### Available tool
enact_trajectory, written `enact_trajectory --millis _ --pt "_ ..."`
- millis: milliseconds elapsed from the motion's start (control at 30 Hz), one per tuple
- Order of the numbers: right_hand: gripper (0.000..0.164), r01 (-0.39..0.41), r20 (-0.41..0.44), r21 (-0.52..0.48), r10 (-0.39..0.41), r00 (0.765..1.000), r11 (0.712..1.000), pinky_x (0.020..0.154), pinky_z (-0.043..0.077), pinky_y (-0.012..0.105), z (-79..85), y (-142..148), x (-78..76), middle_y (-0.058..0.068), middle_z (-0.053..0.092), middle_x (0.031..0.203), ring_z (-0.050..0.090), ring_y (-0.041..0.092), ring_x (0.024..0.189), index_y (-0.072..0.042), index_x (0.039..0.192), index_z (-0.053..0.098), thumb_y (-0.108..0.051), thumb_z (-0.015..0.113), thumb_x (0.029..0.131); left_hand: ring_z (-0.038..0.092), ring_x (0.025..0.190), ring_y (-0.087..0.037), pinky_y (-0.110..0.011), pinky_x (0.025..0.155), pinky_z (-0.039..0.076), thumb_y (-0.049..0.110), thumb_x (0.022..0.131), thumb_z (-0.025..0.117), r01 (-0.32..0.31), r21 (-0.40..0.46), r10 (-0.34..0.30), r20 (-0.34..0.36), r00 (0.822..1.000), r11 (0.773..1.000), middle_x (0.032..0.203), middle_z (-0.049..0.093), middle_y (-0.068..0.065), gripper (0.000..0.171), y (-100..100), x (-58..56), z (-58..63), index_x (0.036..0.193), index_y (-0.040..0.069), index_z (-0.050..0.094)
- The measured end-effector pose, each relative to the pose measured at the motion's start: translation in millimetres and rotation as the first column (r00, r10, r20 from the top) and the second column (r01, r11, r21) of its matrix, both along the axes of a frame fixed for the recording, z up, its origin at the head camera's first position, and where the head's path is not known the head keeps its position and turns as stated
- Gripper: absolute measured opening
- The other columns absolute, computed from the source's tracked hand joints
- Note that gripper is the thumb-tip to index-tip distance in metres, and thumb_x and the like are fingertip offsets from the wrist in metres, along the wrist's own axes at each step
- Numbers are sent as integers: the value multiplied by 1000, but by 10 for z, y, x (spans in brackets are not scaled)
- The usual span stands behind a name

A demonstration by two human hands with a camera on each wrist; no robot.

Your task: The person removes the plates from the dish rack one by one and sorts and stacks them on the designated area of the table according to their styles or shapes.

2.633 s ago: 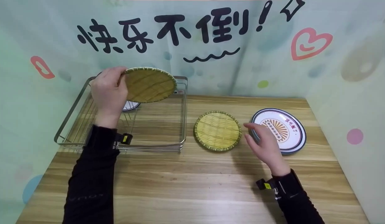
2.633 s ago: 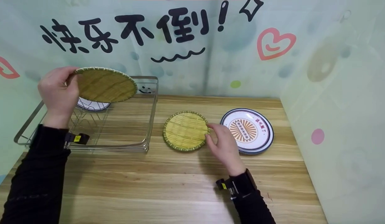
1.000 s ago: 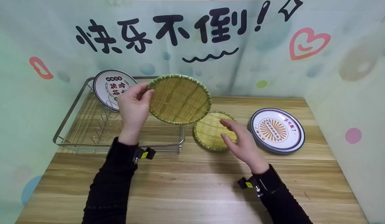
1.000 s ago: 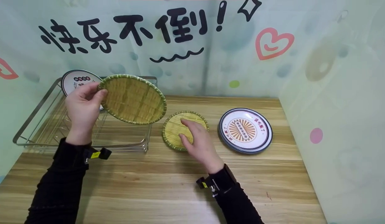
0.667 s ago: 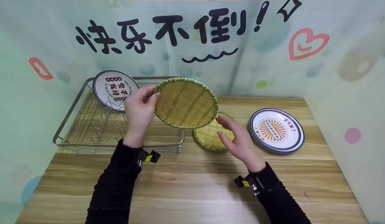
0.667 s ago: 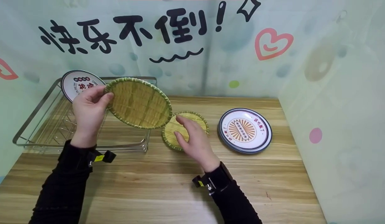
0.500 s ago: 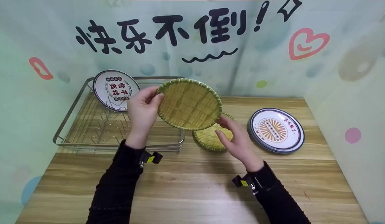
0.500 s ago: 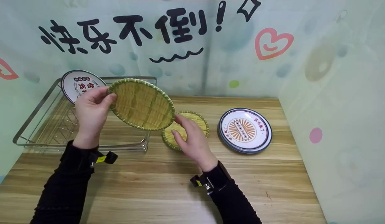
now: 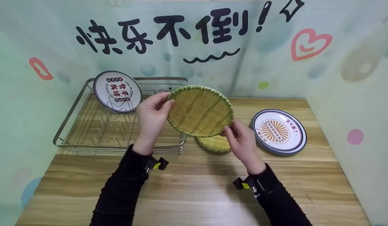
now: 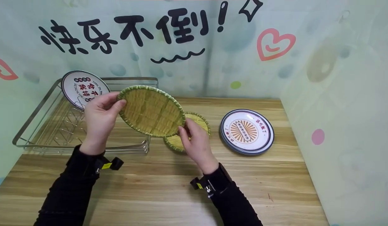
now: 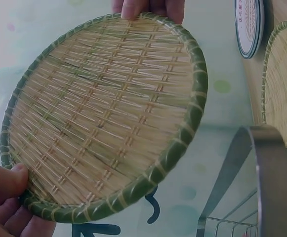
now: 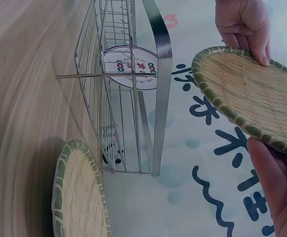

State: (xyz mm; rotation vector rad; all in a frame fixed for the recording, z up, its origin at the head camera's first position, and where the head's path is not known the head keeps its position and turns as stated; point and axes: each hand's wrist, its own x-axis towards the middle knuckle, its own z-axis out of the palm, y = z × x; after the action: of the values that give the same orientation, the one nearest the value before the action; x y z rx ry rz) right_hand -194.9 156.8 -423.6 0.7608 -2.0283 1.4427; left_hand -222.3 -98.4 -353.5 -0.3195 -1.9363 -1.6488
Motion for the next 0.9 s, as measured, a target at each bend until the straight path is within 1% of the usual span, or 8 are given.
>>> enact_trajectory --millis 167,267,400,500,600,700,800,900 --pt "16 20 23 -41 -19 1000 999 64 60 27 3 40 8 20 70 92 71 29 72 13 110 62 10 58 94 68 77 -20 -28 71 60 -12 81 71 51 8 -51 1 999 999 97 73 -17 19 21 -3 -32 100 -8 71" --pt "17 19 78 -71 -14 997 997 65 61 29 15 67 20 20 70 93 72 28 74 13 111 62 8 58 95 68 76 -19 -28 70 60 -11 82 71 81 -3 -81 9 997 997 96 73 -17 20 37 6 -39 101 -8 71" --pt "18 18 154 -116 0 988 993 66 61 31 21 102 40 22 69 92 71 21 76 13 112 62 6 58 96 67 74 -17 -28 68 60 -10 83 70 109 -30 -109 6 994 994 95 73 -16 21 73 30 -46 104 -8 70" --pt "18 21 182 -149 7 983 989 66 61 32 13 128 42 24 68 90 70 16 75 15 112 62 6 58 96 69 79 -20 -29 70 60 -8 84 70 119 -70 -119 8 993 990 99 72 -16 25 103 50 -54 110 -7 69" --pt "18 25 203 -175 12 979 984 65 61 33 4 153 38 26 67 88 70 14 74 16 110 61 7 58 96 69 89 -23 -28 77 59 -2 86 71 121 -133 -116 45 992 984 107 71 -15 36 116 67 -63 121 -5 65" --pt "18 36 233 -196 11 972 980 65 61 33 -1 180 32 27 66 88 70 14 75 17 110 60 7 57 96 66 106 -26 -27 91 54 3 88 72 129 -195 -115 78 990 972 122 66 -16 48 112 93 -76 133 -3 57" --pt "17 55 265 -219 5 964 974 66 61 33 0 210 21 28 65 88 70 14 75 18 109 60 6 57 96 59 119 -27 -28 103 46 7 88 72 122 -256 -107 71 992 959 133 60 -16 56 93 124 -107 139 -4 50" --pt "18 73 283 -232 -5 959 970 66 61 33 -1 245 4 28 65 88 70 14 74 18 109 59 6 57 96 55 125 -27 -30 108 41 8 88 73 98 -309 -88 49 995 946 138 56 -17 60 67 157 -148 140 -5 47"
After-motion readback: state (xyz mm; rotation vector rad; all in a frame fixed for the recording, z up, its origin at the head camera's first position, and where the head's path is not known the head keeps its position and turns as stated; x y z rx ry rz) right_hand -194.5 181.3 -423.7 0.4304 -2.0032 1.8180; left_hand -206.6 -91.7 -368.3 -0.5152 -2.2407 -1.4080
